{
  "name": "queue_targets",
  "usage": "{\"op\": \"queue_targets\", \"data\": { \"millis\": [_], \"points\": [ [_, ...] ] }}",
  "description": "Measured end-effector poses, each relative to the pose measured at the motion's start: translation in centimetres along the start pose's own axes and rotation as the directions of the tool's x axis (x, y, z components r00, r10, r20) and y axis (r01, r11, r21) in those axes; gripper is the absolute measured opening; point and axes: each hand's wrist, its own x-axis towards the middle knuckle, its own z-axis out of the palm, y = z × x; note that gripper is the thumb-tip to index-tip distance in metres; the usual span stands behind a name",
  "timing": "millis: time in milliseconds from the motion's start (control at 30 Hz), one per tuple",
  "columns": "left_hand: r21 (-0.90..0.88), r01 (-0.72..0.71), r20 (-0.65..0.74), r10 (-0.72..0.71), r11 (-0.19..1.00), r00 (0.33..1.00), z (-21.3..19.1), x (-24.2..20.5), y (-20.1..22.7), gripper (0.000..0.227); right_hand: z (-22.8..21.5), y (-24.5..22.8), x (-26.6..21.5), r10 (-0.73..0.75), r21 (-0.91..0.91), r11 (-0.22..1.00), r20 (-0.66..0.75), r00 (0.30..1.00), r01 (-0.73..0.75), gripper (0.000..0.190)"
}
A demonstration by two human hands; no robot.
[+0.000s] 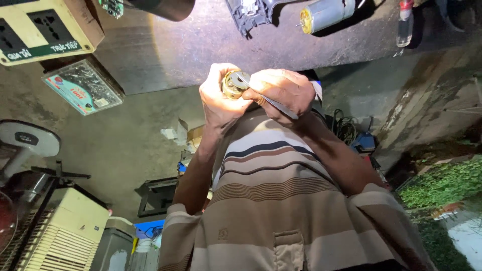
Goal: The person uses a screwdriver to unscrew a small cylindrical motor, then uses tweezers to remove internal components from the motor housing. The person places the removed parts on a nearby workbench.
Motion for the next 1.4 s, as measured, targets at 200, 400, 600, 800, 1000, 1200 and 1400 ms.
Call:
{"op": "queue_targets", "data": {
  "millis": [200,400,600,800,1000,1200,1400],
  "points": [
    [0.060,0.267,0.050,-0.270,0.962,0.962,-0.8,0.4,2.3,0.041,0.0,0.9,2.9,0.524,-0.203,0.823,-0.090,0.847,-0.530,0.017],
    [-0.131,0.451,0.158,-0.430,0.883,0.889,-2.9,-0.4,1.5,0.033,2.6,4.0,6.1,0.723,0.401,0.677,-0.201,0.661,-0.618,0.023],
    [-0.436,0.387,0.151,-0.358,0.812,0.921,-3.6,-1.2,1.0,0.035,3.2,5.0,6.2,0.863,0.428,0.493,-0.130,0.488,-0.758,0.033],
    [-0.396,0.287,0.213,-0.216,0.872,0.953,-4.2,-1.4,0.5,0.038,0.2,4.6,4.6,0.458,0.183,0.887,-0.234,0.857,-0.424,0.012],
    [-0.186,0.336,0.201,-0.299,0.923,0.933,-4.0,-0.8,1.3,0.040,1.7,2.3,5.9,0.347,-0.144,0.921,-0.114,0.931,-0.361,0.014],
    [-0.038,0.279,0.148,-0.271,0.960,0.951,-4.6,-1.6,0.4,0.042,4.4,2.6,5.9,0.144,-0.305,0.935,-0.137,0.980,-0.180,0.017],
    [-0.086,0.274,0.169,-0.257,0.958,0.952,-5.0,-2.0,-0.1,0.044,2.9,3.2,6.1,0.165,-0.360,0.902,-0.221,0.961,-0.237,0.008]
  ]
}}
